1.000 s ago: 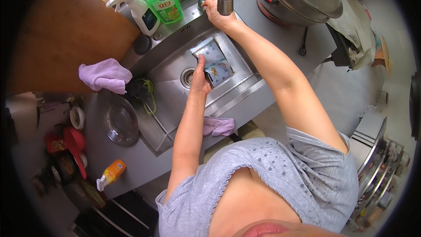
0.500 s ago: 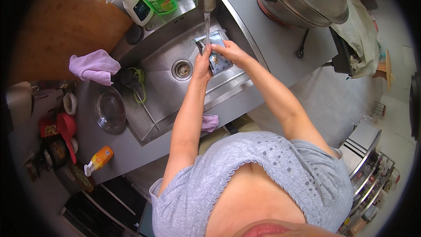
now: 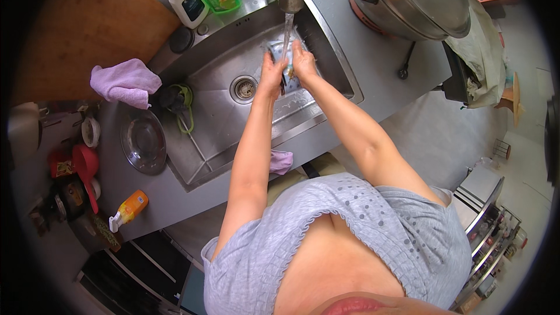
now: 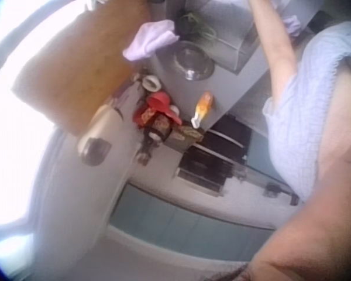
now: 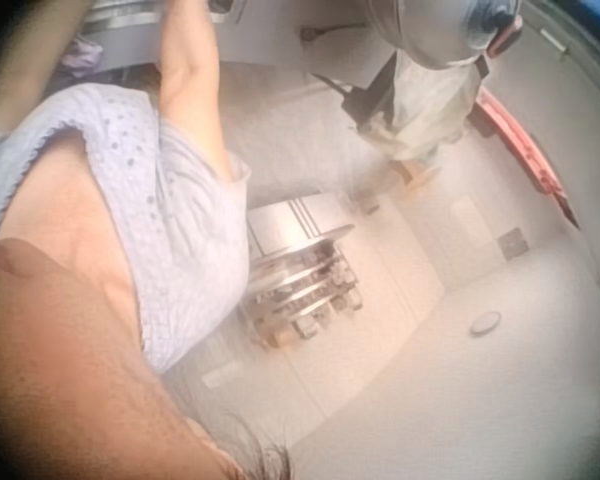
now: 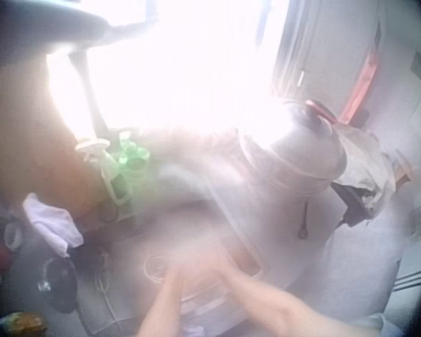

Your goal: The person wipes the exterior of a microwave and a countertop with a cloth, moves a steamer pot to the sink to fill it with water, and затем plugs it into a wall outlet.

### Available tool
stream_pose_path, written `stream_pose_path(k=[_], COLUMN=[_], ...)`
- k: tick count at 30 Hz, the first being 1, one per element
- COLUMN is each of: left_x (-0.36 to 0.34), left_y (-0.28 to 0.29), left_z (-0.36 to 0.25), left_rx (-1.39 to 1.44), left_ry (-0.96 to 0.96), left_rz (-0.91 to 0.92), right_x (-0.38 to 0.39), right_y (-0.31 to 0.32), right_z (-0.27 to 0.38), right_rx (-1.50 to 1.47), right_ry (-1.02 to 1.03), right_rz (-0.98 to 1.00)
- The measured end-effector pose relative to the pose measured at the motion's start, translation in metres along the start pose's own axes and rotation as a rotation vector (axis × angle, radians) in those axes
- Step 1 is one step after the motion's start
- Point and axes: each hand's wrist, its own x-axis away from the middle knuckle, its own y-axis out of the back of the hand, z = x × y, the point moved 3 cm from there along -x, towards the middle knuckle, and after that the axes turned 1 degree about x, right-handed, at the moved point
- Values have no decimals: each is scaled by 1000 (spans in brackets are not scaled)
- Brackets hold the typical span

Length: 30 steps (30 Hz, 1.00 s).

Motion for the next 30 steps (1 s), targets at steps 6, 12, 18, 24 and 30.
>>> stream_pose_path(k=[6,12,18,24,30], left_x=[-3,-39,-28,-17,-13], left_y=[18,58,34,15,23], left_z=[-9,19,9,-2,-6], left_rx=[-47,400,374,218,266], left_ry=[34,324,164,144,253], left_rz=[-258,-154,-278,-170,-337], right_x=[18,39,10,-9,14], right_y=[-21,-22,-22,-25,-24], right_z=[0,32,9,-11,0], right_rx=[124,403,402,194,138], right_ry=[305,320,147,223,314], right_rz=[59,125,76,-29,58])
